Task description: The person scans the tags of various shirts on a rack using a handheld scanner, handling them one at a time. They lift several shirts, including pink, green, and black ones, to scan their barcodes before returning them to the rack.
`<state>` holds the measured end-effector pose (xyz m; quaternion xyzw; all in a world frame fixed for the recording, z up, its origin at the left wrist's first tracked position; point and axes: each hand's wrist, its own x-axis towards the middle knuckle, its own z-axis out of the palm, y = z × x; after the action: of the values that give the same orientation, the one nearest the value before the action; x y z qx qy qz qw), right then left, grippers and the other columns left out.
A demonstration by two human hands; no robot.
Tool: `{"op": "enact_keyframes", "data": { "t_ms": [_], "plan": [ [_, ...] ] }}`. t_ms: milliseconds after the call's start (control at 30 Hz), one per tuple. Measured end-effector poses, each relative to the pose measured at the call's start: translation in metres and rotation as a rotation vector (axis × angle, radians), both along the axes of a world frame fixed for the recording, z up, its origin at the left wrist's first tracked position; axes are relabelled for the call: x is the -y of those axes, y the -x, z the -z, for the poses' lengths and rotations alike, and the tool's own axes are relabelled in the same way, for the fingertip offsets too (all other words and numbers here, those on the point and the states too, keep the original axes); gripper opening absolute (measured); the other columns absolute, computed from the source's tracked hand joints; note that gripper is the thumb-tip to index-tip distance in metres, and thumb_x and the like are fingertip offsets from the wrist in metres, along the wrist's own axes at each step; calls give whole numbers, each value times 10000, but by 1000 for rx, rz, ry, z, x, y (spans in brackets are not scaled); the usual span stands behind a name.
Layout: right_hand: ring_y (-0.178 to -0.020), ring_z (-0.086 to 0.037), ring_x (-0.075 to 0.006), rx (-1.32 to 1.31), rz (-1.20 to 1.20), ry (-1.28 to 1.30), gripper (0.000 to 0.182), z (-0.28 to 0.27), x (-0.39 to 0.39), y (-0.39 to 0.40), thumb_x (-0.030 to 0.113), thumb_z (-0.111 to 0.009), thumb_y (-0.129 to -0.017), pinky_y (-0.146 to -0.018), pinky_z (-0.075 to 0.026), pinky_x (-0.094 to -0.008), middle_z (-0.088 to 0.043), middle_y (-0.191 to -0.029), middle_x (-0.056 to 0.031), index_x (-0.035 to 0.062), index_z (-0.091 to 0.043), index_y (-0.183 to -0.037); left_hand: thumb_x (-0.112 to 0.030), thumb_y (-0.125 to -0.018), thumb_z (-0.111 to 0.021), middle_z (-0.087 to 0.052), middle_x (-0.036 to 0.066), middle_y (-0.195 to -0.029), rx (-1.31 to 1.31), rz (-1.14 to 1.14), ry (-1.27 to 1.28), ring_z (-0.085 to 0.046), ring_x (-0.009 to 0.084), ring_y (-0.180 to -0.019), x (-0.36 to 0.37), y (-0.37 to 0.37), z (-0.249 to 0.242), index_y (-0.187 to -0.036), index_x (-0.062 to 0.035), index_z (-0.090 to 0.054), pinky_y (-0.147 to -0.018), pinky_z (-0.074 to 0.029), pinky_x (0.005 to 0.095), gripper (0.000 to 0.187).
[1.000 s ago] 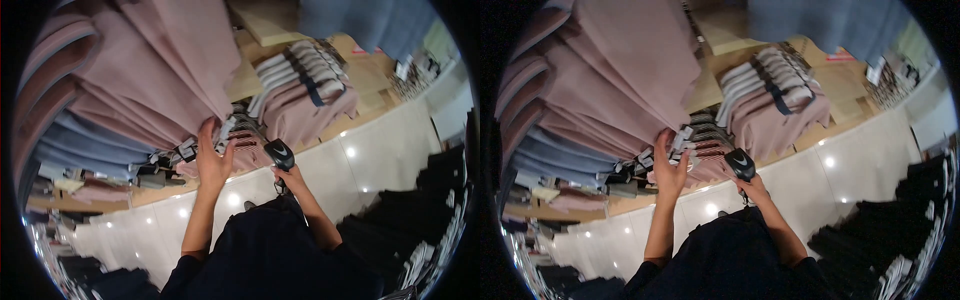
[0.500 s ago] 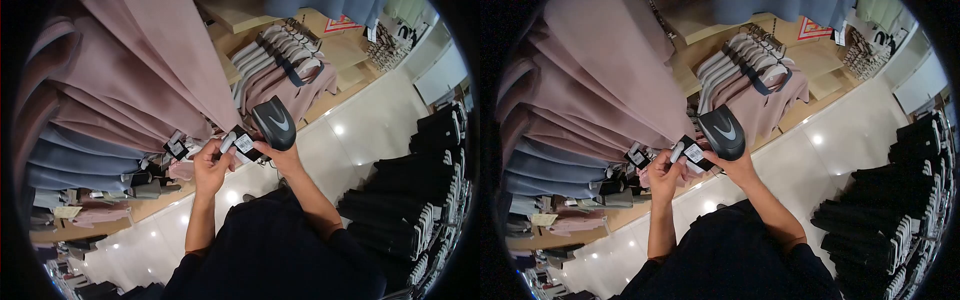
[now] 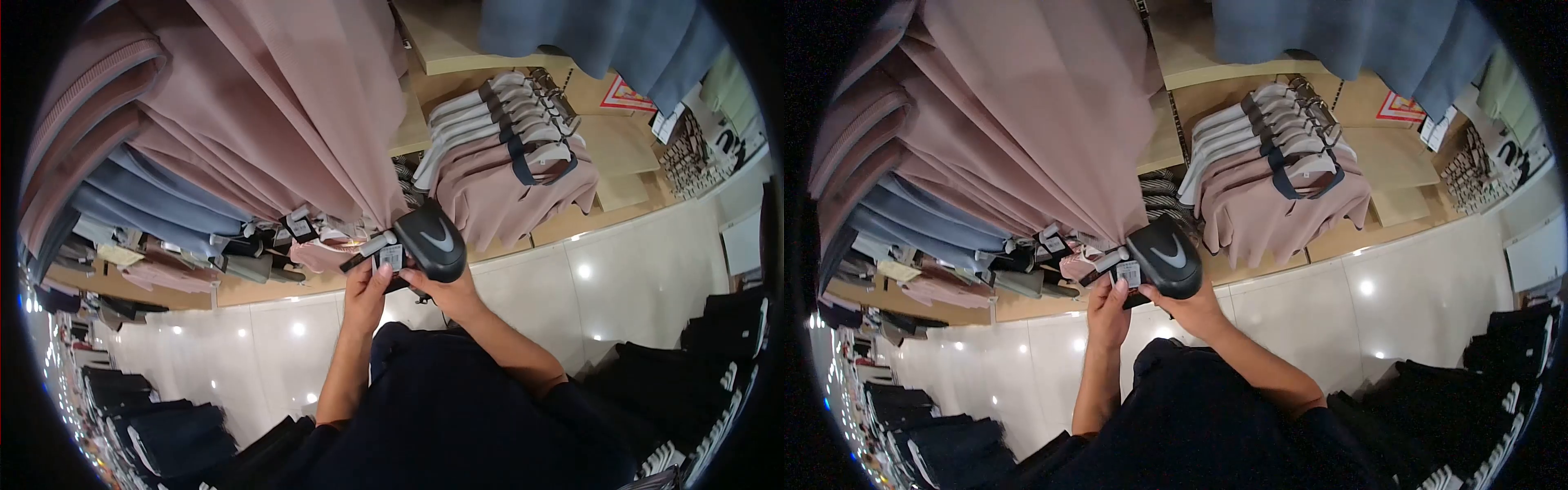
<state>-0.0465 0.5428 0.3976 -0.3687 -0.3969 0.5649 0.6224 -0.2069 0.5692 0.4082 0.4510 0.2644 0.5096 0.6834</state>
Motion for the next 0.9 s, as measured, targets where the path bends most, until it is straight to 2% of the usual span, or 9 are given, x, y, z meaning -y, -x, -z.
{"op": "enact_keyframes", "data": {
  "t_ms": [67,100,167,267,367,467,700,800,900],
  "plan": [
    [-857,-603,-111,-51,-51,5,444,-9,4,-3,-70,-715,-844,-737,-526,-252,-615,-1019,-34,25,-554,-1247,-117,-997,-535,-633,116,-1209,129,-59,104,-614,233,-1120,1,-7,-4,-1304,-6,-540,-999,-462,386,327],
    [-760,-595,-97,-24,-44,-45,392,-9,3,-6,-64,-711,-854,-657,-509,-236,-629,-946,-29,10,-578,-1216,-152,-1018,-495,-649,130,-1176,-49,-171,0,-628,236,-1086,-1,-11,-6,-1279,21,-547,-979,-472,380,318],
    [-732,-582,-85,72,-32,-58,346,1,6,-20,-61,-710,-857,-641,-495,-230,-631,-899,-23,5,-596,-1177,-205,-1041,-432,-650,167,-1180,168,-145,85,-639,259,-1068,-9,-21,-28,-1266,68,-533,-984,-468,388,368],
    [-683,-556,-64,130,-44,-33,259,9,9,-39,-22,-729,-859,-621,-480,-229,-630,-839,-8,2,-633,-1098,-242,-1029,-440,-633,219,-1199,144,-83,67,-648,302,-1070,-19,-23,-37,-1269,91,-510,-972,-479,413,416],
    [-657,-546,-53,220,-77,-70,230,2,18,-44,26,-754,-856,-592,-466,-224,-626,-810,7,2,-648,-1059,-245,-1016,-443,-616,224,-1254,109,-146,63,-652,288,-1045,-22,-30,-36,-1311,20,-482,-929,-513,416,399],
    [-911,-610,-162,244,-223,-19,260,6,22,-42,71,-761,-861,-862,-479,-294,-686,-1000,-42,-13,-646,-1080,-205,-1004,-415,-637,233,-1170,134,-167,84,-652,327,-1060,-25,-34,-29,-1263,84,-489,-974,-484,427,395],
    [-585,-515,-53,39,-326,116,208,5,21,-35,136,-737,-902,-523,-432,-224,-568,-733,18,38,-587,-1008,-148,-961,-459,-626,181,-1136,135,-268,-18,-618,264,-997,-30,-39,-14,-1334,36,-453,-919,-509,401,416],
    [-601,-528,-64,-11,-335,105,208,10,19,-34,137,-728,-910,-539,-441,-231,-573,-742,13,33,-585,-1018,-185,-1017,-439,-618,197,-1148,156,-270,-38,-630,250,-980,-34,-38,-1,-1477,22,-275,-932,-496,379,531],
    [-602,-527,-65,-26,-331,122,208,13,21,-33,140,-724,-914,-538,-439,-234,-570,-733,11,28,-583,-1020,-292,-1058,-425,-623,173,-1136,139,-268,-47,-622,234,-982,-36,-37,7,-1469,21,-295,-917,-497,372,532]
  ]
}}
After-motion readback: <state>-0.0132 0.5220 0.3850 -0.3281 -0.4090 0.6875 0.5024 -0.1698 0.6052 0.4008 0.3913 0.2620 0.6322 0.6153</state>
